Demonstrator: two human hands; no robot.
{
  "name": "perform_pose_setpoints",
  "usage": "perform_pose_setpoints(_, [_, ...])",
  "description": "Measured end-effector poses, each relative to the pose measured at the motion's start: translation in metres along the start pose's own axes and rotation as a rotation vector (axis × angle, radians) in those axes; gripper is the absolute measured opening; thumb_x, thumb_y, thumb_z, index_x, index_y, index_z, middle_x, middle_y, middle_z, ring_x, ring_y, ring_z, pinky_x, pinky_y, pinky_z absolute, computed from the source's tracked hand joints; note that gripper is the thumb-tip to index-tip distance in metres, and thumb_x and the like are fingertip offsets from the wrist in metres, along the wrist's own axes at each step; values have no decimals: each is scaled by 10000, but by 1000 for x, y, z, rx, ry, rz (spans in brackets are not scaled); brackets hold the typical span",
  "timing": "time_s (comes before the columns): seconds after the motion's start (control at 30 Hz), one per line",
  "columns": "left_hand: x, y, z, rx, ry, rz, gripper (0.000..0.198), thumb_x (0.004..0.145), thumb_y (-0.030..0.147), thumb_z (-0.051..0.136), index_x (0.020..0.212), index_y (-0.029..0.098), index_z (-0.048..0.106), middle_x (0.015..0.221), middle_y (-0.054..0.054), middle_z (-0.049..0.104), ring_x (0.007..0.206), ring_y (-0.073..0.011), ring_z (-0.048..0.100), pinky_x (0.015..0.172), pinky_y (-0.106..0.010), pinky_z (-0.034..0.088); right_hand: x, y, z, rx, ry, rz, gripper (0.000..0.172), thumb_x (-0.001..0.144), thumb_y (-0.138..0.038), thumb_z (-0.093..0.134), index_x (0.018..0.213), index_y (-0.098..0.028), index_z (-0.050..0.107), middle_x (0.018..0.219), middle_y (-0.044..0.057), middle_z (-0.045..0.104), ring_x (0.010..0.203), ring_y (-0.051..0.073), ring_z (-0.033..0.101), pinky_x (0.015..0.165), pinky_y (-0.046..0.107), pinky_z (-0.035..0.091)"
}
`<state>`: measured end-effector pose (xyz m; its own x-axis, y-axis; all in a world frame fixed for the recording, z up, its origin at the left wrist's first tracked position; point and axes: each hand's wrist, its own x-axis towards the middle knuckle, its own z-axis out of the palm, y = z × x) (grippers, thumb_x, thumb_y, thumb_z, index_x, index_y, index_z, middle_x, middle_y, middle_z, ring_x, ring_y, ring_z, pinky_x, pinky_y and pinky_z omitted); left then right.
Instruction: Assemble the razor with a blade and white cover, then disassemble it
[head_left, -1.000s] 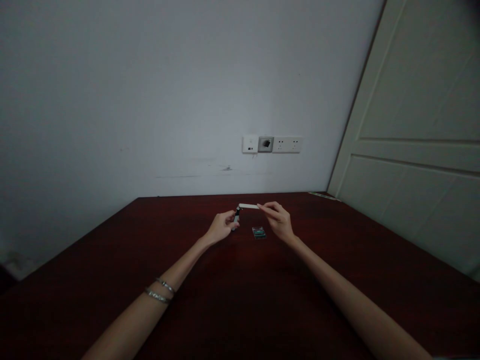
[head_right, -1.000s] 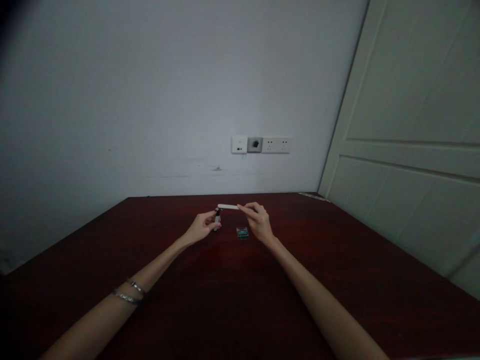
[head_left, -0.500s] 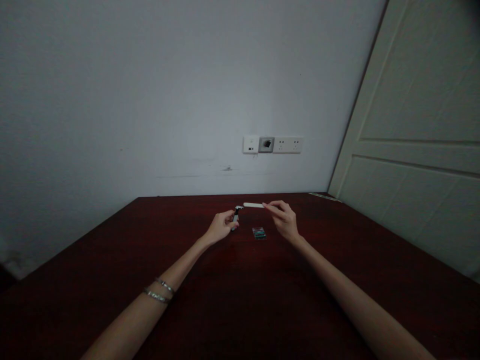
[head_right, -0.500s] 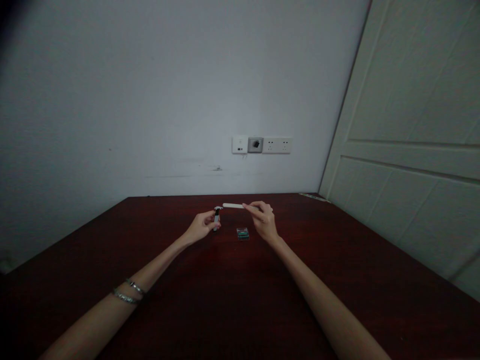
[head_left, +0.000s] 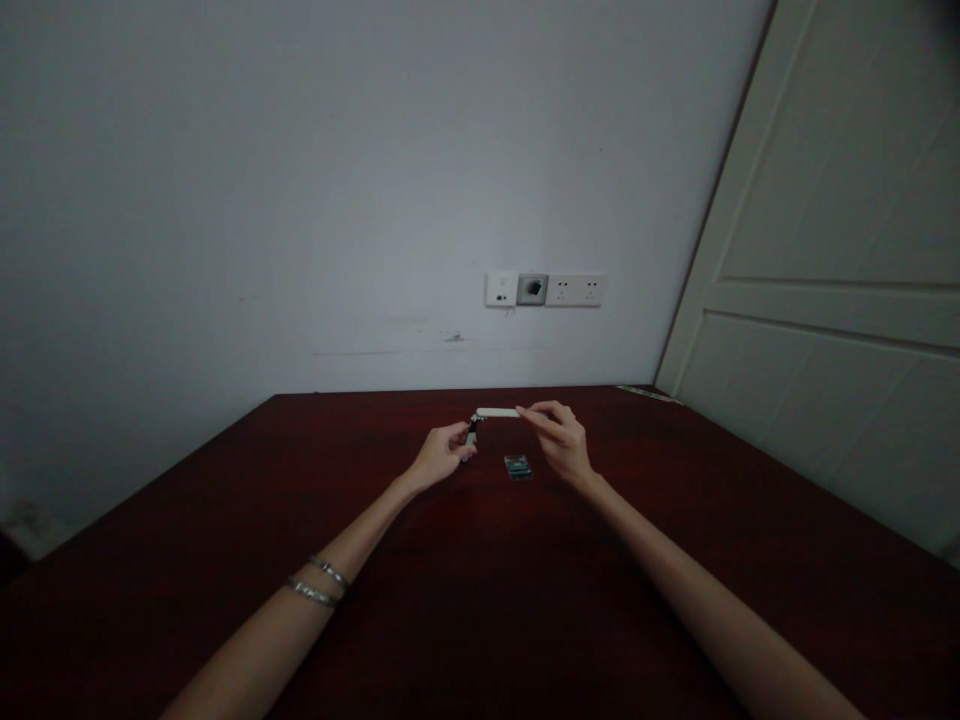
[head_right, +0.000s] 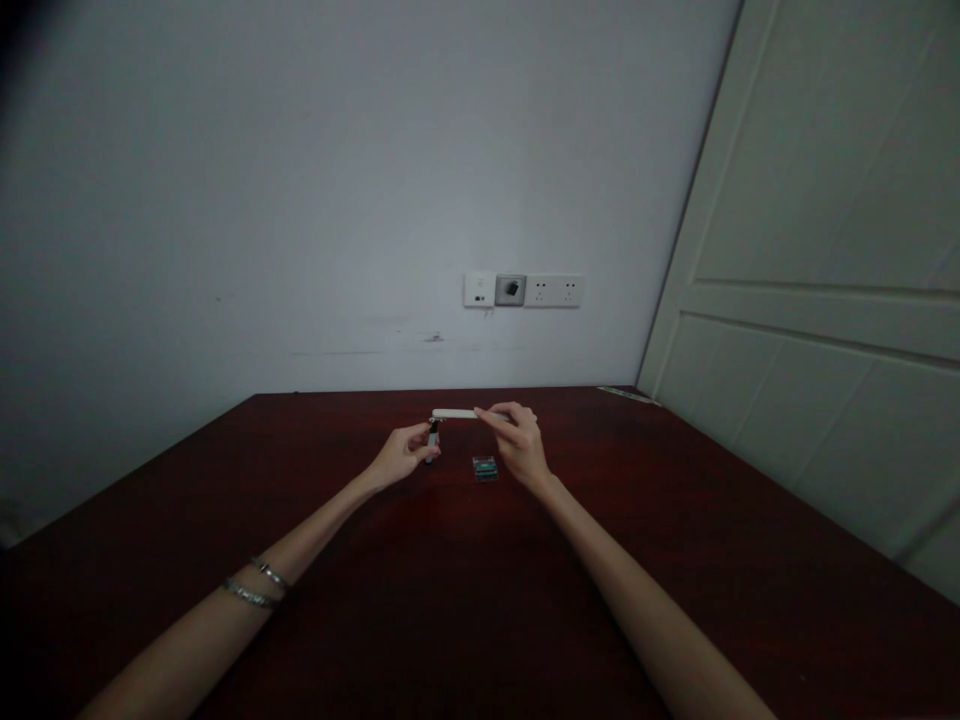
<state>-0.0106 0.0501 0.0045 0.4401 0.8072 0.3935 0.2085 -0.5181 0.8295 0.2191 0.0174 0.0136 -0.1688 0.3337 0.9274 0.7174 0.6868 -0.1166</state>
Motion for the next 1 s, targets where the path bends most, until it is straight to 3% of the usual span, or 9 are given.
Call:
perform_pose_setpoints(0.13, [1, 1, 1, -40, 23, 2, 102, 662, 149, 592, 758, 131, 565, 711, -4, 588, 664, -112, 561, 650, -236, 458, -3, -2, 5, 0, -49, -1, 386, 856, -111, 430, 1115, -321, 624, 919, 45, 607, 821, 151, 554, 727, 309, 391])
perform_pose_setpoints(0.3, [2, 13, 1, -202, 45, -154, 132, 668, 153, 592, 759, 137, 498, 649, -3, 595, 564, -112, 598, 546, -225, 473, -14, 29, 1, -70, -39, 70, 435, 829, -88, 414, 1156, -310, 597, 955, 49, 600, 842, 163, 553, 735, 310, 415])
perform_pose_setpoints(0.4, [-1, 23, 4, -243, -20, -308, 138, 704, 195, 580, 790, 141, 486, 665, -25, 623, 540, -136, 629, 471, -208, 462, -12, 32, 1, -110, -72, 94, 451, 826, -95, 416, 1197, -304, 567, 949, 54, 604, 842, 175, 547, 726, 311, 415])
perform_pose_setpoints(0.53, [-6, 34, 12, -316, -128, -422, 159, 708, 237, 584, 790, 137, 492, 662, -36, 625, 537, -164, 645, 453, -225, 478, -5, 13, 8, -134, -142, 77, 494, 831, -78, 402, 1260, -300, 506, 957, 64, 590, 861, 185, 523, 727, 318, 393])
perform_pose_setpoints(0.7, [-8, 41, 17, -362, -160, -410, 183, 699, 264, 590, 785, 132, 498, 674, -45, 625, 538, -173, 646, 452, -236, 486, -7, 14, 10, -137, -205, 50, 542, 809, -30, 377, 1262, -300, 502, 964, 66, 566, 864, 183, 504, 732, 321, 372])
perform_pose_setpoints(0.83, [-7, 40, 16, -353, -137, -391, 185, 702, 272, 592, 775, 129, 501, 673, -48, 622, 522, -169, 640, 433, -229, 475, -10, 25, 3, -133, -186, 53, 551, 791, -11, 372, 1235, -295, 530, 958, 62, 558, 852, 177, 501, 730, 317, 362])
perform_pose_setpoints(1.0, [-8, 37, 16, -343, -135, -389, 174, 709, 261, 593, 770, 127, 501, 664, -40, 614, 512, -153, 633, 431, -218, 480, -7, 16, 7, -95, -165, 36, 497, 828, -49, 376, 1228, -294, 538, 969, 61, 557, 872, 174, 502, 744, 317, 354])
